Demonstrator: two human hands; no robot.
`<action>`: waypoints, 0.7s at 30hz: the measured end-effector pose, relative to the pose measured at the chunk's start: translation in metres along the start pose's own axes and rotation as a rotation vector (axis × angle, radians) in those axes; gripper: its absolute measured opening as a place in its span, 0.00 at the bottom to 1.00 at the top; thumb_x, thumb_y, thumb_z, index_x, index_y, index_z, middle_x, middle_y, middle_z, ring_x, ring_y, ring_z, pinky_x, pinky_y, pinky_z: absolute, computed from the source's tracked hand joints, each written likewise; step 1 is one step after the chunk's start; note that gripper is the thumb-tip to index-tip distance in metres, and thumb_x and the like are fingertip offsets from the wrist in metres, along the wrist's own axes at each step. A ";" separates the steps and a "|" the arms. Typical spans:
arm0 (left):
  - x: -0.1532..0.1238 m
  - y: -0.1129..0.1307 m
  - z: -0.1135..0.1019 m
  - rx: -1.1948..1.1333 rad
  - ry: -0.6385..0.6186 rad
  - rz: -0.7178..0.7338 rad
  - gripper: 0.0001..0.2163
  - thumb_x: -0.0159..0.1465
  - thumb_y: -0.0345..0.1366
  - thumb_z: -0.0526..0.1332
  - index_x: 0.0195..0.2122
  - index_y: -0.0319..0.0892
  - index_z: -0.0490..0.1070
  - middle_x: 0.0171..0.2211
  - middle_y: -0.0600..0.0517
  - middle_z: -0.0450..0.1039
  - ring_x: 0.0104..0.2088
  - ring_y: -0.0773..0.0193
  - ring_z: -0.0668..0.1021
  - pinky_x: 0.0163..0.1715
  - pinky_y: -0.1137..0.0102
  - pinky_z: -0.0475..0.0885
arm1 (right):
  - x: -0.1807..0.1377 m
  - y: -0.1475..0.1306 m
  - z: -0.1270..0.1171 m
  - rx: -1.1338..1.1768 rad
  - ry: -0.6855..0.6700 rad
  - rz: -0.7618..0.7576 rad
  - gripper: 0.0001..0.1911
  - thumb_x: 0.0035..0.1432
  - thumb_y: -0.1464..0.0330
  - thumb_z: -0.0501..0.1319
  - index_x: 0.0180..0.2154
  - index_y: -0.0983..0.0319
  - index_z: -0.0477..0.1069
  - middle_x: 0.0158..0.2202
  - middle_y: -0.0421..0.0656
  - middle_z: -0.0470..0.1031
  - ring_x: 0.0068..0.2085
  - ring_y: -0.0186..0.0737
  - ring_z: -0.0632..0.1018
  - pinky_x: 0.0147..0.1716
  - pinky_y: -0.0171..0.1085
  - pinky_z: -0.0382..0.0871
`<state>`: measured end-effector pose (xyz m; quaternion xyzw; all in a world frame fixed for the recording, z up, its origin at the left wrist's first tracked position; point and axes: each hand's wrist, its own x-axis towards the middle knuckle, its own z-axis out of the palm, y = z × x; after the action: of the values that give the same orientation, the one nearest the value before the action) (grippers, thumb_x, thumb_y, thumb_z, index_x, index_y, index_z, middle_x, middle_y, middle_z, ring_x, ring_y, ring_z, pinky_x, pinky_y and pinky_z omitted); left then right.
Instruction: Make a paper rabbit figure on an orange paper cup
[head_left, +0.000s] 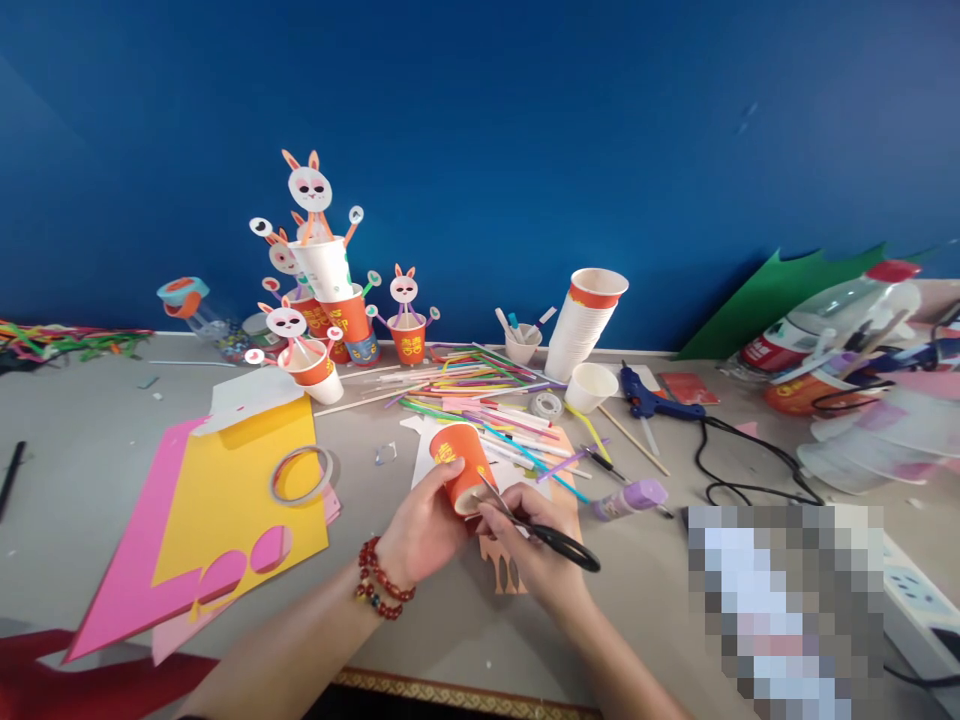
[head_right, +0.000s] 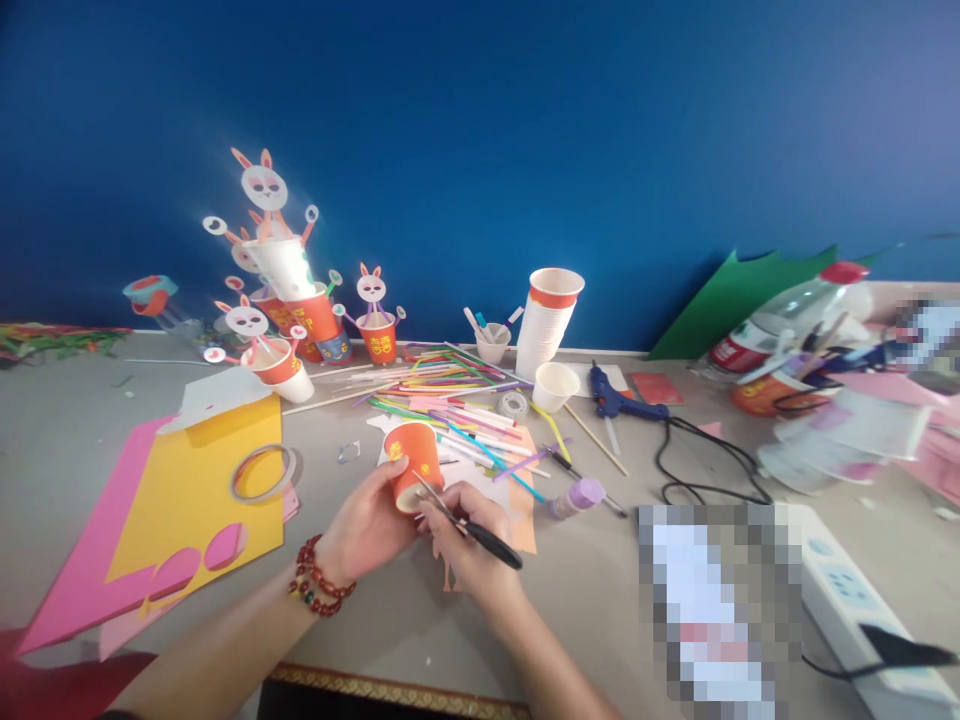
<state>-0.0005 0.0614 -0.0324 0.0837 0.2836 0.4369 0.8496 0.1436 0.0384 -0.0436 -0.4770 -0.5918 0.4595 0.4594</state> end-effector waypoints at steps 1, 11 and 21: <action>0.001 -0.001 -0.001 0.007 0.018 0.002 0.10 0.62 0.39 0.61 0.32 0.36 0.71 0.27 0.48 0.73 0.26 0.64 0.73 0.31 0.68 0.66 | 0.000 0.000 0.000 0.024 -0.002 0.015 0.13 0.60 0.62 0.61 0.25 0.59 0.69 0.20 0.41 0.76 0.21 0.36 0.76 0.20 0.33 0.68; 0.005 -0.014 -0.006 0.024 -0.056 0.082 0.17 0.65 0.46 0.58 0.25 0.38 0.67 0.20 0.54 0.64 0.22 0.67 0.67 0.28 0.69 0.63 | 0.002 0.010 0.007 0.276 -0.005 0.216 0.16 0.55 0.57 0.66 0.25 0.60 0.68 0.21 0.40 0.76 0.23 0.35 0.75 0.23 0.32 0.69; 0.005 -0.015 -0.006 0.049 0.021 0.041 0.18 0.62 0.49 0.61 0.27 0.37 0.69 0.19 0.54 0.65 0.21 0.67 0.67 0.25 0.69 0.62 | 0.000 0.008 0.012 0.351 0.009 0.266 0.18 0.54 0.55 0.67 0.25 0.61 0.68 0.22 0.40 0.75 0.21 0.33 0.72 0.21 0.32 0.66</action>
<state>0.0089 0.0557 -0.0454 0.1059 0.3014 0.4479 0.8351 0.1329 0.0380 -0.0534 -0.4659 -0.4325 0.6099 0.4733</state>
